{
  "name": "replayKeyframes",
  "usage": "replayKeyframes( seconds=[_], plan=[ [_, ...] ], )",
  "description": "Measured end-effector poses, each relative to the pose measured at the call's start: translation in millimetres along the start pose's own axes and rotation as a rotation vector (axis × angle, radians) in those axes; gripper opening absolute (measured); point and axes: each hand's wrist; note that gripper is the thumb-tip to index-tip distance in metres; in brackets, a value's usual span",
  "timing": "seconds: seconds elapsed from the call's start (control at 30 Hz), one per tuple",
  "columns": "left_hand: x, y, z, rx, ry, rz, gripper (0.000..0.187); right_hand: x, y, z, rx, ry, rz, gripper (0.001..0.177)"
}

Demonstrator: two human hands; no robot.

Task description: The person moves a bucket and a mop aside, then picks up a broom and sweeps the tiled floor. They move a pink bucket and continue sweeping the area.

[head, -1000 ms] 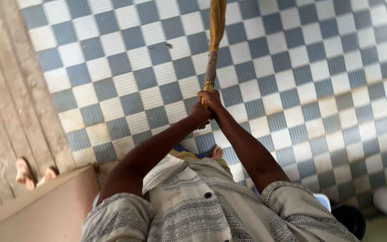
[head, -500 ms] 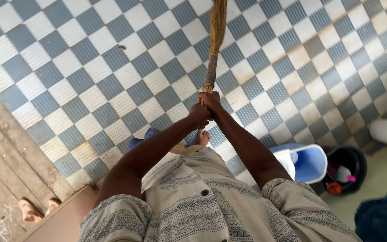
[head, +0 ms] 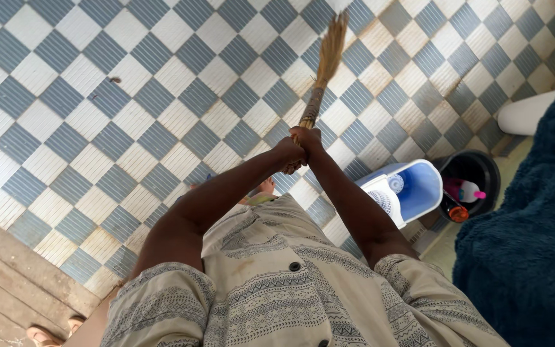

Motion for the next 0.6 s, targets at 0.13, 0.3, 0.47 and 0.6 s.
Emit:
replayKeyframes(
  seconds=[0.13, 0.3, 0.47, 0.6],
  plan=[
    [-32, 15, 18, 0.025, -0.034, 0.084, 0.019, 41, 3, 12, -0.06, 0.079, 0.044, 0.035],
    [-59, 23, 42, -0.007, -0.13, 0.094, 0.017, 86, 18, 31, -0.025, 0.057, 0.125, 0.044],
    [-66, 31, 60, 0.095, -0.166, 0.002, 0.021, 100, 20, 47, -0.064, -0.006, 0.173, 0.051],
    [-63, 24, 71, 0.161, -0.115, -0.136, 0.017, 84, 18, 59, -0.114, -0.098, -0.027, 0.047]
  ],
)
Point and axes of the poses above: each hand's wrist, its own z-axis towards the middle knuckle, its own x-axis out of the back of the hand, y = z × x, and after that the axes turned 6 degrees about x, right-handed
